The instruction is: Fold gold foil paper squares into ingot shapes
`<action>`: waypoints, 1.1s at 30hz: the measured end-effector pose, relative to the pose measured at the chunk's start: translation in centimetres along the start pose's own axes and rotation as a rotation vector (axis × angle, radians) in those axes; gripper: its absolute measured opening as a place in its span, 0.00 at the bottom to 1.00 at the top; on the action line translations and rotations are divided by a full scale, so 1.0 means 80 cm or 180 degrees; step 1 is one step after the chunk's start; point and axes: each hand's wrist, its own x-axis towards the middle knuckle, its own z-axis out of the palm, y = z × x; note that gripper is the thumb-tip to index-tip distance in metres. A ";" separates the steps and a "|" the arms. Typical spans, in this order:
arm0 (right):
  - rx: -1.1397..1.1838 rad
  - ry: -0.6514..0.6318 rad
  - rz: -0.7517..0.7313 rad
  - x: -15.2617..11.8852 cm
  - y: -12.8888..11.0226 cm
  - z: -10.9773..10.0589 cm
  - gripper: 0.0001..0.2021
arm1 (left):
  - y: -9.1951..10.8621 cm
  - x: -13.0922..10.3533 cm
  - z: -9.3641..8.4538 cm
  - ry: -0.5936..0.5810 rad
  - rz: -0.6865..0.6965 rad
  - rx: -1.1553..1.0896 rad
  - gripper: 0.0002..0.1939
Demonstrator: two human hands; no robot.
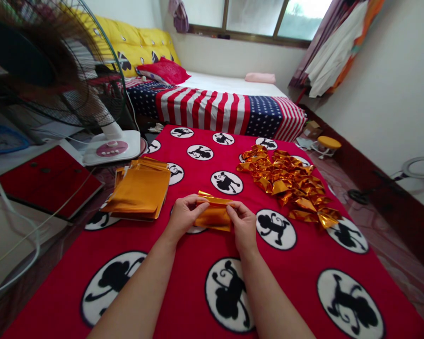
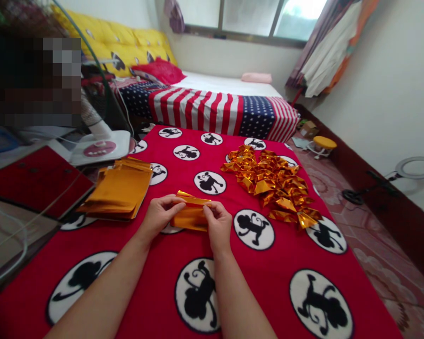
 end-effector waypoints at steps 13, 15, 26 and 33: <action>0.0334 0.0264 -0.0107 0.002 0.003 0.001 0.12 | -0.006 -0.002 -0.001 -0.0081 -0.0134 -0.0103 0.08; 0.0397 0.0268 -0.0142 0.002 0.000 0.002 0.14 | -0.008 -0.002 0.000 -0.0065 -0.0170 -0.0168 0.09; 0.0341 0.0198 -0.0003 0.001 -0.001 0.002 0.16 | -0.006 0.001 0.003 -0.0041 -0.0537 -0.0928 0.26; 0.0343 0.0176 0.0030 0.001 0.000 0.003 0.12 | -0.004 0.002 0.001 -0.0067 -0.0565 -0.0951 0.21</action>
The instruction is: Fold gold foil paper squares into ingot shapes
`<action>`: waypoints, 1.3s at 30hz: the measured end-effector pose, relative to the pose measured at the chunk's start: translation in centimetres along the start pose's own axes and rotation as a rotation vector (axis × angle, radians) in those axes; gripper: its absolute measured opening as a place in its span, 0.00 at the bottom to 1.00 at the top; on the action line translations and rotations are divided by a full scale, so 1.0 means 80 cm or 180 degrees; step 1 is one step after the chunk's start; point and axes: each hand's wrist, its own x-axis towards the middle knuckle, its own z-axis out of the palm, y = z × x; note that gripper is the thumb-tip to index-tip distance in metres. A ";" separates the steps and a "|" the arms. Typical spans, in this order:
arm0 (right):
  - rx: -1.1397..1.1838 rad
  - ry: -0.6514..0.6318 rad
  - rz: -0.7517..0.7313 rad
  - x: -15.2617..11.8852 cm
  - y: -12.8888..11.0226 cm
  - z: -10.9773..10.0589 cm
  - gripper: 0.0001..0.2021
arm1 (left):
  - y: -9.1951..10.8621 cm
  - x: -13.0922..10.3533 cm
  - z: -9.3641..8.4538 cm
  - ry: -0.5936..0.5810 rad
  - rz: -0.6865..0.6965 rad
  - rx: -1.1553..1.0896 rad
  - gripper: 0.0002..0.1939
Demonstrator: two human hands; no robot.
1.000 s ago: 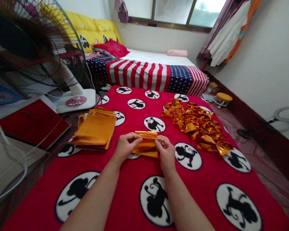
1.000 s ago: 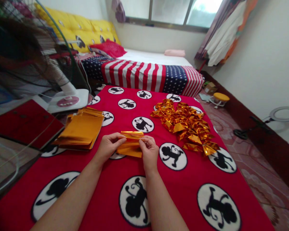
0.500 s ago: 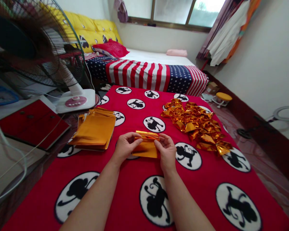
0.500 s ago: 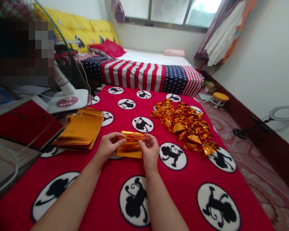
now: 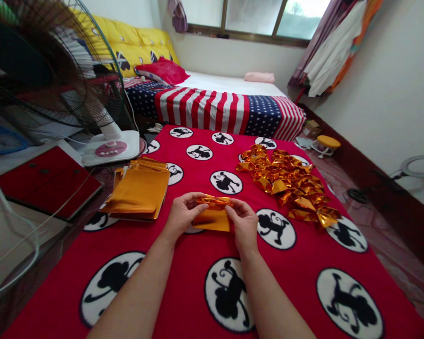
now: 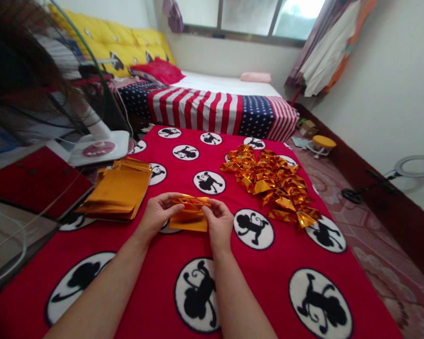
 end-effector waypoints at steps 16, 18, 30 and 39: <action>-0.0261 0.0078 -0.0354 0.005 0.009 -0.006 0.08 | -0.017 0.004 -0.006 0.0164 0.0366 0.0777 0.12; -0.0359 0.0071 -0.0396 0.005 0.010 -0.007 0.08 | -0.016 0.003 -0.006 0.0267 0.0418 0.0982 0.11; -0.0377 0.0040 -0.0253 0.002 0.007 -0.005 0.09 | 0.001 0.003 -0.006 0.0370 0.1122 0.1619 0.04; -0.0327 -0.0055 0.0032 -0.002 -0.004 -0.001 0.12 | -0.008 0.002 -0.005 0.0186 0.0287 0.0592 0.10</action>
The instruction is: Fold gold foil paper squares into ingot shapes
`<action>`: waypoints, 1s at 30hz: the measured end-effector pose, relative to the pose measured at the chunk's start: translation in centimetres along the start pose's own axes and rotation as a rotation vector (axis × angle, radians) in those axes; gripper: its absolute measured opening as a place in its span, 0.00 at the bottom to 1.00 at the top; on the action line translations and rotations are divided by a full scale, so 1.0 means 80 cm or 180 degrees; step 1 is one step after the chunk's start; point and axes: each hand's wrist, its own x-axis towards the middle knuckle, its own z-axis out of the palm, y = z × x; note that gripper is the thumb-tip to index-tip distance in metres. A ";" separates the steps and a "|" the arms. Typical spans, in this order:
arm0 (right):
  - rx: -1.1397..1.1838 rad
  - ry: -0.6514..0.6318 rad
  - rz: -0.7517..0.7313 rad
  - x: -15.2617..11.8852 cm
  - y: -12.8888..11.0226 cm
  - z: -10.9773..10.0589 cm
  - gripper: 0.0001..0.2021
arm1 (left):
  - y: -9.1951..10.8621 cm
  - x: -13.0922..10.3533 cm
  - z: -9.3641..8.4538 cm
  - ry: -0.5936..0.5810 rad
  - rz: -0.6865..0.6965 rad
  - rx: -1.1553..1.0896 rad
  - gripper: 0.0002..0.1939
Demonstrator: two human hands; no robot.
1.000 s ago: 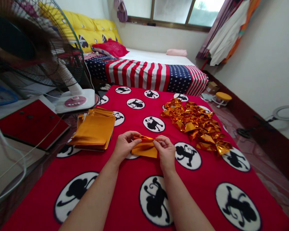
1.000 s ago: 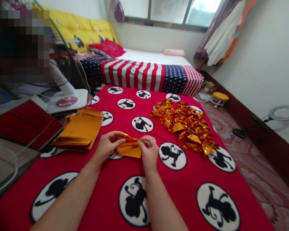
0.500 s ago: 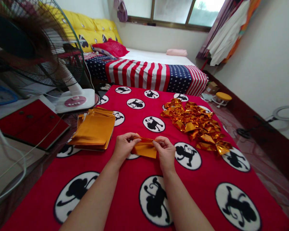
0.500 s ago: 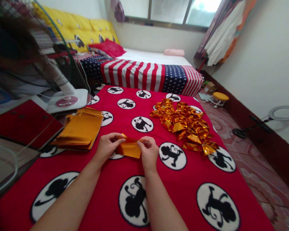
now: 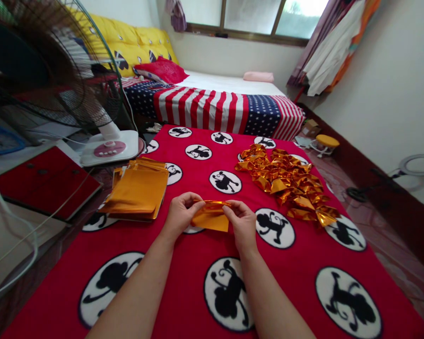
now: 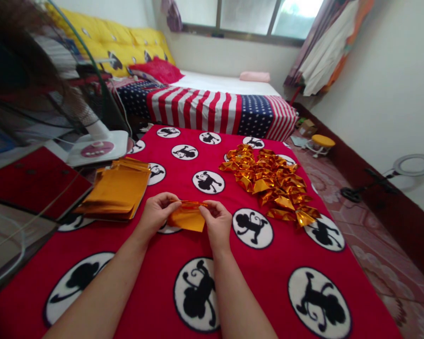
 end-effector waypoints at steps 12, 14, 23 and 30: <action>0.0020 0.0021 -0.0035 -0.001 0.002 0.001 0.10 | 0.010 -0.003 0.006 -0.0120 -0.0186 -0.0279 0.18; 0.0011 -0.0005 -0.0036 -0.001 0.004 0.000 0.09 | 0.011 -0.004 0.006 -0.0125 -0.0183 -0.0209 0.18; -0.0012 -0.0135 0.0013 -0.001 -0.003 0.001 0.12 | 0.010 -0.003 0.004 0.0009 -0.0072 -0.0073 0.15; -0.0130 -0.0037 -0.0437 0.000 -0.002 0.001 0.09 | 0.002 -0.003 0.003 0.0046 -0.0049 -0.0127 0.14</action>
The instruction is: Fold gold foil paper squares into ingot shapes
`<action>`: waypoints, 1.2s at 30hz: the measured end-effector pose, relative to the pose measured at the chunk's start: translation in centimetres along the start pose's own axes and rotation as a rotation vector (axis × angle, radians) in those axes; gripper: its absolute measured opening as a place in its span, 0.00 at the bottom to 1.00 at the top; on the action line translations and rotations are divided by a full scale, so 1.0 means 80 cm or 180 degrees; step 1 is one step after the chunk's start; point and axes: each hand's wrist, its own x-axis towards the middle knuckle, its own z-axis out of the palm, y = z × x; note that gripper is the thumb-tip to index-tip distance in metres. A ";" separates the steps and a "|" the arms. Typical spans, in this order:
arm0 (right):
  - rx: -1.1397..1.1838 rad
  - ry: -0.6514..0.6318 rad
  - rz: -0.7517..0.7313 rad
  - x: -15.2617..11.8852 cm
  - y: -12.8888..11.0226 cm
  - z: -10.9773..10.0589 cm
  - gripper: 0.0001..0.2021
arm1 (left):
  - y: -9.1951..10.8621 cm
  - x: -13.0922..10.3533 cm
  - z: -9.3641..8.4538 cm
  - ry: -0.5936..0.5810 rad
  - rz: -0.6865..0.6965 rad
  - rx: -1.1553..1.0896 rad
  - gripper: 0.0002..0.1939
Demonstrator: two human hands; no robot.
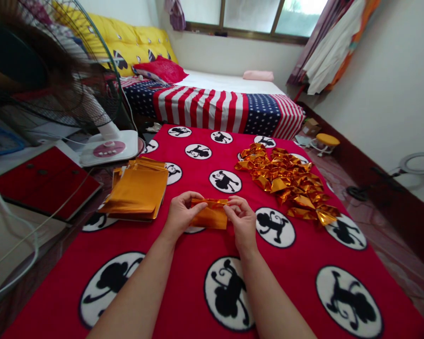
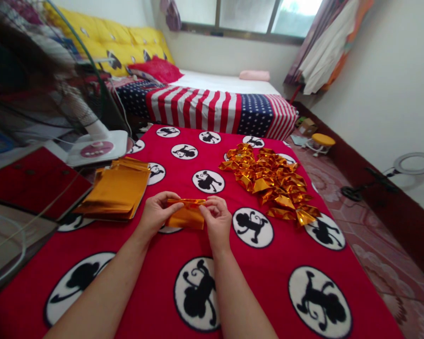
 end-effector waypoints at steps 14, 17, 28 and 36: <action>0.0332 0.0183 0.0485 0.001 0.002 -0.003 0.08 | 0.005 -0.003 0.004 0.0049 0.0072 0.0029 0.13; 0.0312 0.0259 0.0541 0.001 -0.001 -0.002 0.09 | 0.005 -0.003 0.005 0.0039 0.0062 0.0004 0.12; 0.0336 0.0407 0.0391 0.000 0.000 0.001 0.12 | 0.007 -0.003 0.006 0.0024 -0.0054 -0.0144 0.13; 0.0482 0.0368 0.0401 0.001 0.004 0.000 0.18 | 0.010 -0.003 0.008 0.0073 -0.0081 -0.0139 0.13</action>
